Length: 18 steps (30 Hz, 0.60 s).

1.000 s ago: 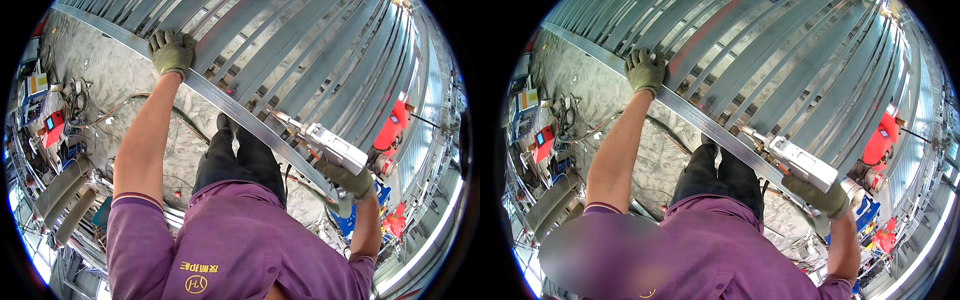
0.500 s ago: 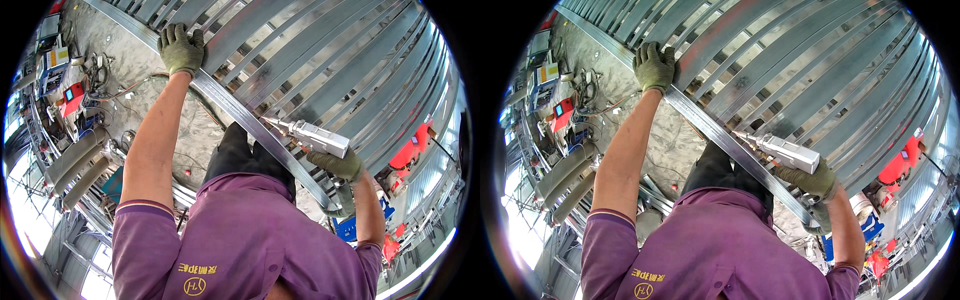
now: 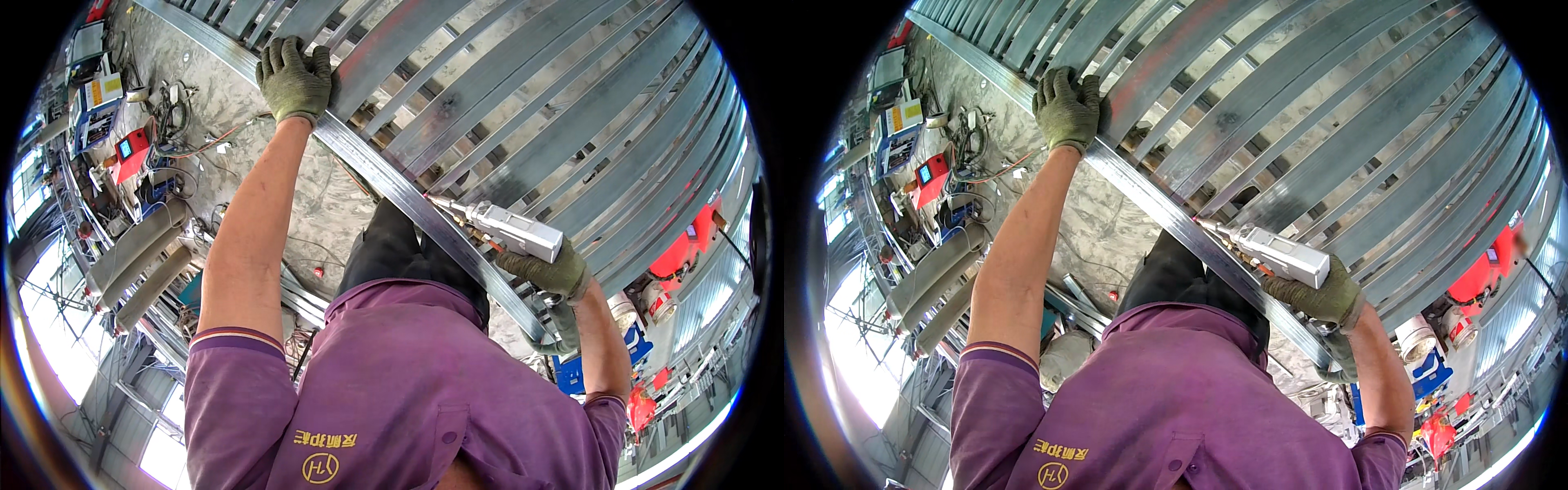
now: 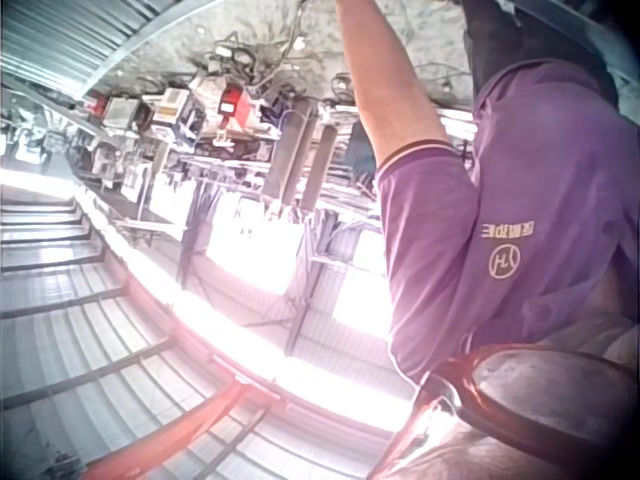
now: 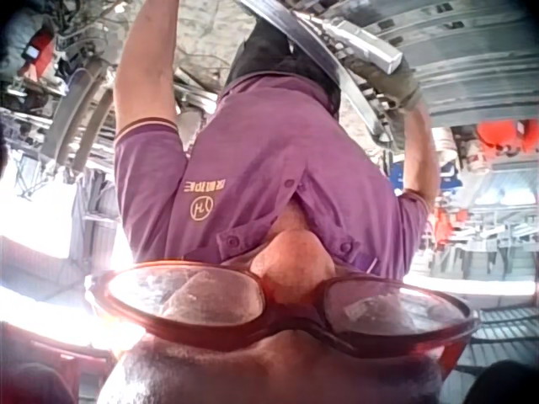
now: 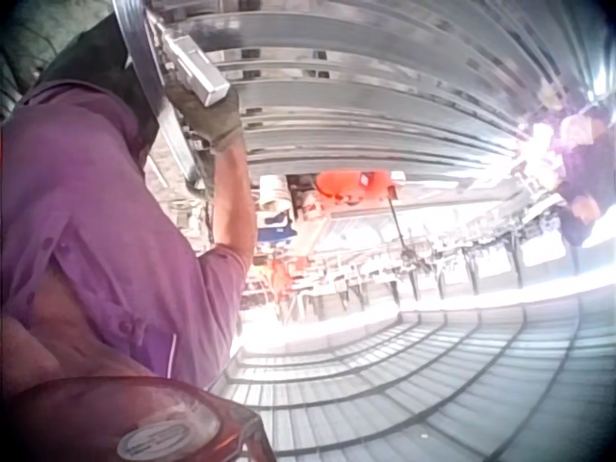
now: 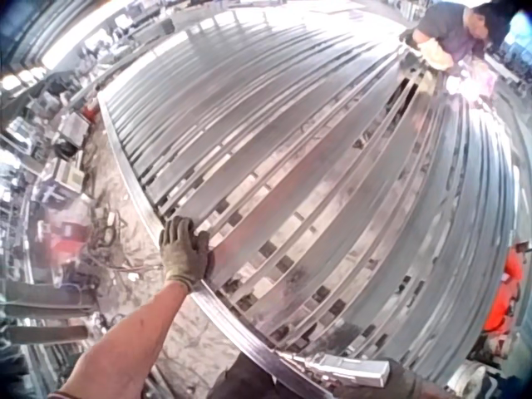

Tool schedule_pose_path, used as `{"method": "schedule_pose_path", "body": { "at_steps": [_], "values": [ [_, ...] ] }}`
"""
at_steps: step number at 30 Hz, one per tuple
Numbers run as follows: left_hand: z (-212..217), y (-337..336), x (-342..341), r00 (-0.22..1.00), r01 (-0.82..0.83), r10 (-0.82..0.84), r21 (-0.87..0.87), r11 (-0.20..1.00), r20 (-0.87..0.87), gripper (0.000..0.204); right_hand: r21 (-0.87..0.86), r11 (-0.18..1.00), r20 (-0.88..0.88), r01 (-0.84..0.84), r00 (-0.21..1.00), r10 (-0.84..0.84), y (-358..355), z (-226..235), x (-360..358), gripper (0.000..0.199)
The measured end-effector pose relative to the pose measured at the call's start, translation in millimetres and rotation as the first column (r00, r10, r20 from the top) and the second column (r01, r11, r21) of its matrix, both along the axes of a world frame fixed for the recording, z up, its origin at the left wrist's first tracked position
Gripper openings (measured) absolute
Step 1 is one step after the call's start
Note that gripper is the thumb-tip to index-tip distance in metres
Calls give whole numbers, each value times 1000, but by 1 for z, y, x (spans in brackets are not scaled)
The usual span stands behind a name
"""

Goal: The person welds a long metal frame using a handheld welding torch. The person holds the frame steady with one hand while moving the torch along the seam with the other, creating sparks and a bright arc. The person pauses briefly to reposition the torch and continues welding along the length of the frame.

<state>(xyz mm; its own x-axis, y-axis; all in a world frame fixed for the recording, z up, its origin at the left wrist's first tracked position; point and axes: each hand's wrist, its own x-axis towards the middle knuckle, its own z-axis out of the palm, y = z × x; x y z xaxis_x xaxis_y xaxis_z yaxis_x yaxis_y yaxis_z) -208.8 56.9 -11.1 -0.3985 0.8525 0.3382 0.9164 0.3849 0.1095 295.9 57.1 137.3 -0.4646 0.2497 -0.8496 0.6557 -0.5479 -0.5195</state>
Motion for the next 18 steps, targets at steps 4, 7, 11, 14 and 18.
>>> {"method": "schedule_pose_path", "body": {
  "at_steps": [4, 7, 11, 14, 18],
  "values": [
    [-3, -1, -2, 1000, 5, -5, 13, 1000, -4, 49, 28, 999, -24, -43, 999, 43, 2, 2, -3, 55],
    [-3, 0, -1, 1000, -2, 2, 3, 1000, 9, 50, 1, 999, -48, -33, 998, 33, 0, -4, 2, 55],
    [-3, -1, -1, 999, 13, -13, 8, 1000, -32, 52, 41, 999, -114, -19, 993, 24, -5, -11, 6, 55],
    [-1, 0, 0, 1000, 4, -4, -8, 1000, -17, 52, 29, 999, -77, -44, 996, 47, -2, -8, 3, 56],
    [1, -1, 1, 1000, 1, 0, -18, 1000, 4, 53, 60, 996, -92, -66, 993, 72, -2, -6, 4, 59]
  ]
}}
